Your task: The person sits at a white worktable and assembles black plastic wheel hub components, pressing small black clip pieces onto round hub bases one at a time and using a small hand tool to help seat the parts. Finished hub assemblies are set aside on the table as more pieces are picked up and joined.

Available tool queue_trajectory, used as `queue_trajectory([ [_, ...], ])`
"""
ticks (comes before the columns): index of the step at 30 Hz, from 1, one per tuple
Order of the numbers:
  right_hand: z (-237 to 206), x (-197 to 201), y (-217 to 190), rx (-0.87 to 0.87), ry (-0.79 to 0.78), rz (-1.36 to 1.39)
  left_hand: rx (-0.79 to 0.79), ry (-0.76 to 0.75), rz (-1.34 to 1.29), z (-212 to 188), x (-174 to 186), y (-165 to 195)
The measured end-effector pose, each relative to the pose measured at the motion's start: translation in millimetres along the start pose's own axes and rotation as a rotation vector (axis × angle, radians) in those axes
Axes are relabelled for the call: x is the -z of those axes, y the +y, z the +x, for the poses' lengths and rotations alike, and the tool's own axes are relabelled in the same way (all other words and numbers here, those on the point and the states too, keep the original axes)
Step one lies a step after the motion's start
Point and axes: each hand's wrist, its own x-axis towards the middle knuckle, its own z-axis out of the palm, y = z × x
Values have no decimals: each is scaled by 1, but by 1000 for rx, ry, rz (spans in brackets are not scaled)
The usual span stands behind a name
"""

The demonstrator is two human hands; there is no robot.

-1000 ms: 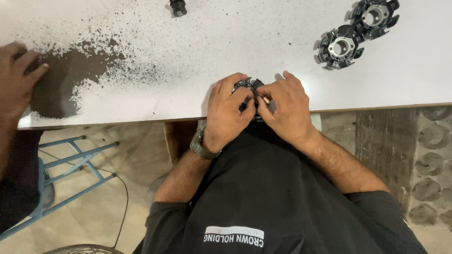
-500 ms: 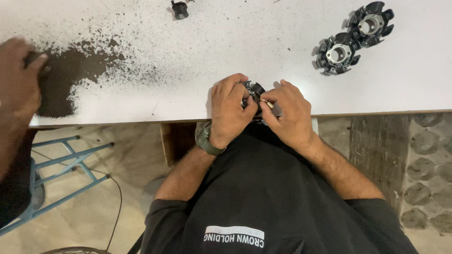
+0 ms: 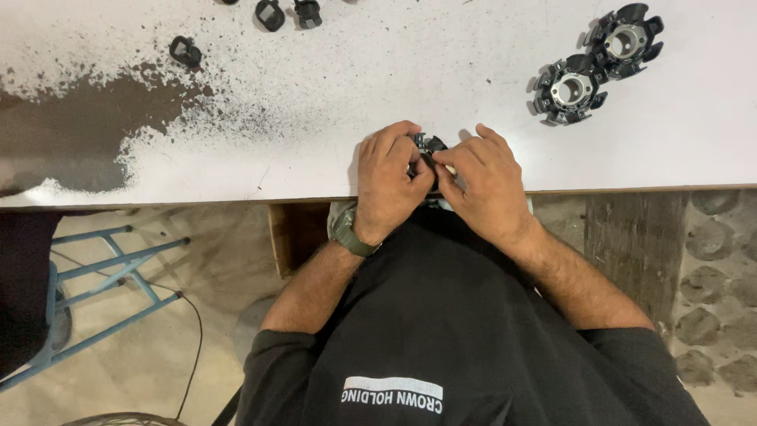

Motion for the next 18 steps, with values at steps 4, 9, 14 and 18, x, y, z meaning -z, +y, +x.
queue_trajectory([
  [4,-15,3,1,81,155,92,-34,-53,-31,9,19,1],
  [9,-43,-2,1,55,153,258,-204,-278,51,33,30,-1],
  [14,-49,-2,8,2,206,247,-222,-376,124,51,18,10],
  [18,-47,0,7,-21,226,264,-257,-282,117,43,30,12],
])
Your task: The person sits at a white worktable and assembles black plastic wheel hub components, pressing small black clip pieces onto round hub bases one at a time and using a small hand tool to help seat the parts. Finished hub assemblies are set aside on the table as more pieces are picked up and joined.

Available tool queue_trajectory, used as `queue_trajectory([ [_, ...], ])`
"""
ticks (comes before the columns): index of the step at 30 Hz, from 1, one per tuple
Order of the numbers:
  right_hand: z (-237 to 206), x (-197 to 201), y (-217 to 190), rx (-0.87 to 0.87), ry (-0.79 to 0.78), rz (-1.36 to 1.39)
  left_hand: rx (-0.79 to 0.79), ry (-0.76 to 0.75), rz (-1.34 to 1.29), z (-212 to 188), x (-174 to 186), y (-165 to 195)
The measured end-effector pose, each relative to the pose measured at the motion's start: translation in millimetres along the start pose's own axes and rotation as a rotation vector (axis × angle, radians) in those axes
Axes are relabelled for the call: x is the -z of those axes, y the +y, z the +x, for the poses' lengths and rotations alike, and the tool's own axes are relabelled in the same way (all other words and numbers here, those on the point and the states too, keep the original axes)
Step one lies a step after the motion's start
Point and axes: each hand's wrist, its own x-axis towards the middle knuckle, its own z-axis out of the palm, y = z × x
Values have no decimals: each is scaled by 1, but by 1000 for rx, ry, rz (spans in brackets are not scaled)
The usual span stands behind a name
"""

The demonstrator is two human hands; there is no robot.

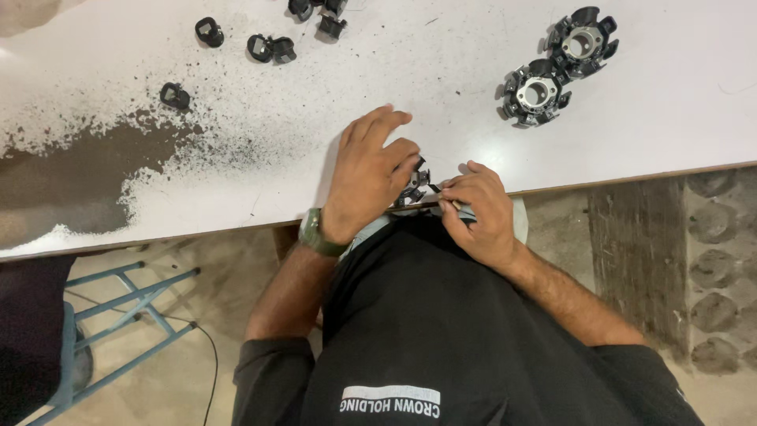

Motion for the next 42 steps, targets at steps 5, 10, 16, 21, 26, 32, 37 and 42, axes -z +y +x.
queue_trajectory([
  [5,8,-3,2,3,6,1,-17,36,107,-24,11,-1],
  [10,15,-9,2,5,2,-17,18,50,142,-33,2,0],
  [16,21,-13,0,-8,-4,-55,153,1,-55,-30,-5,1],
  [21,21,-14,1,2,0,-54,175,50,-48,-28,-1,1],
  [26,21,-17,4,13,-3,-49,1,78,105,-31,0,1],
  [32,22,-18,3,20,-2,-61,137,-15,-38,-32,-9,3],
  [37,21,-17,4,20,10,-54,35,20,81,-31,0,3],
  [42,21,-19,4,18,-5,-56,-28,46,93,-26,3,7],
])
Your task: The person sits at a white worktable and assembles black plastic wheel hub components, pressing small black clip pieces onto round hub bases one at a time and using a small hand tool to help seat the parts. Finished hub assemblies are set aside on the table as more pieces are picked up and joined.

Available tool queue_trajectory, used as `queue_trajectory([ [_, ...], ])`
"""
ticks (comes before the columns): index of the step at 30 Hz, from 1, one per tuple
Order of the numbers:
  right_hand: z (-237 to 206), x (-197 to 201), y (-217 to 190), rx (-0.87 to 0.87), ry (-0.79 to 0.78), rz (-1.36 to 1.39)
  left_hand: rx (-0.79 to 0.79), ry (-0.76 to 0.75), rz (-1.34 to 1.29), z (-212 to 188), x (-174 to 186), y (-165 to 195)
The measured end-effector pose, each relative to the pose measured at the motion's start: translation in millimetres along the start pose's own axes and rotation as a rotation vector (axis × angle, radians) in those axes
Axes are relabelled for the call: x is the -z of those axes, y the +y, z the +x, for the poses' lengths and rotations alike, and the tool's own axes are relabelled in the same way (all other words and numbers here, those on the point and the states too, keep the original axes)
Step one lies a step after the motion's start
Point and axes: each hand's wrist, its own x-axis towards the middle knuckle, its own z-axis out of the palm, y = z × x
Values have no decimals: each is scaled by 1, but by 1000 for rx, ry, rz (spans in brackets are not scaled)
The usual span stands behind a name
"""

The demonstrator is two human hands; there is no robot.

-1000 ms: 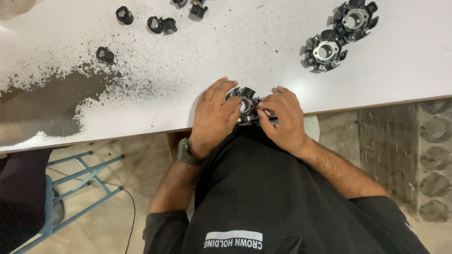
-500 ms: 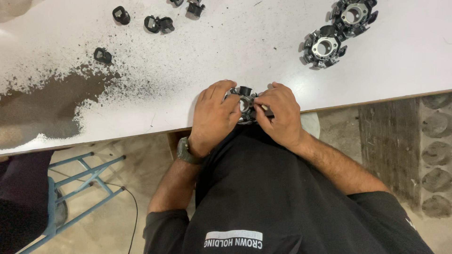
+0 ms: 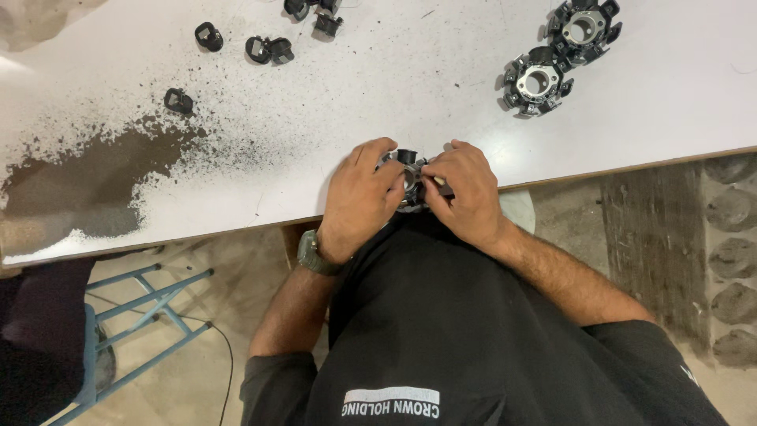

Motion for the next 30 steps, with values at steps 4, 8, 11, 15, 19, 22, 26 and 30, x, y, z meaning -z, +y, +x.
queue_trajectory([
  [4,1,1,0,21,5,-1,190,17,-163,3,-3,2],
  [8,0,2,0,74,5,7,308,23,-281,1,1,-2],
  [11,1,-1,-1,91,-16,12,343,26,-298,-2,2,-1],
  [15,4,-5,-2,92,-47,-14,363,42,-318,-4,0,-1],
  [19,6,-8,-4,109,-37,-38,332,68,-317,-6,-2,-2],
  [22,7,-10,-4,114,-42,-54,322,77,-312,-8,-3,-3],
  [26,8,-10,-4,110,-33,-59,324,70,-327,-9,-4,-4],
  [30,7,-11,-3,114,-32,-44,329,79,-340,-9,-4,-6],
])
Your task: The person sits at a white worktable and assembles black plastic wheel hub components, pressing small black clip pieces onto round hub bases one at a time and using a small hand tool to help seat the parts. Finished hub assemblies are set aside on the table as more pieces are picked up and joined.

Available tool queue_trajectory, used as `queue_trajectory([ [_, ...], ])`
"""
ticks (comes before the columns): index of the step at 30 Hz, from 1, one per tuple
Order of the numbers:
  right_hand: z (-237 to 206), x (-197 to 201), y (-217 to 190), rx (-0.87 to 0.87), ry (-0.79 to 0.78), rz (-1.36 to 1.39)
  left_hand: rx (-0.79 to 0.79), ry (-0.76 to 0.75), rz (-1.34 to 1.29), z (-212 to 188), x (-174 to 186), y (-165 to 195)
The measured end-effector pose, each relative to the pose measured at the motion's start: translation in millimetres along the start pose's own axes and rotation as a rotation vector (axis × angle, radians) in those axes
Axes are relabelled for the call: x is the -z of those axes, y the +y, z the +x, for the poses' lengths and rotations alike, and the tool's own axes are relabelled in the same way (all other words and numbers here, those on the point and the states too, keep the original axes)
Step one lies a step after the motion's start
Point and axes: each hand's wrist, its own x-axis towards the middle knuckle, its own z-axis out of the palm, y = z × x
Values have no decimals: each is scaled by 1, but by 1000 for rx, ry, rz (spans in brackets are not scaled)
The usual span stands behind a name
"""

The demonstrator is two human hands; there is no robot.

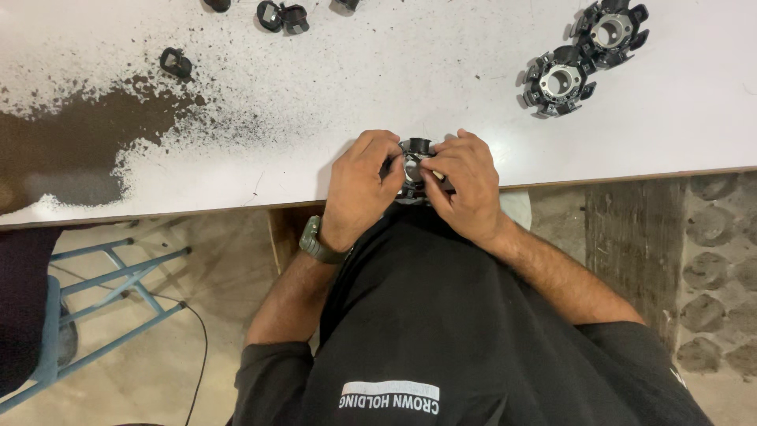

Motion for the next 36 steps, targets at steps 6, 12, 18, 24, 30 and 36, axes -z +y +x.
queue_trajectory([
  [6,-1,-2,1,-17,7,17,-29,6,23,1,-1,-1],
  [12,-3,-1,4,5,-10,-7,-27,-14,25,0,-2,-5],
  [18,-4,-4,4,86,22,-16,-71,-1,38,-3,-1,-9],
  [24,0,-7,0,63,13,-51,-69,-7,37,-5,-2,-10],
  [30,4,-8,0,51,-37,-114,-68,-2,83,-3,0,-5],
  [36,-16,31,22,-7,121,-47,-195,106,429,-4,-3,27],
])
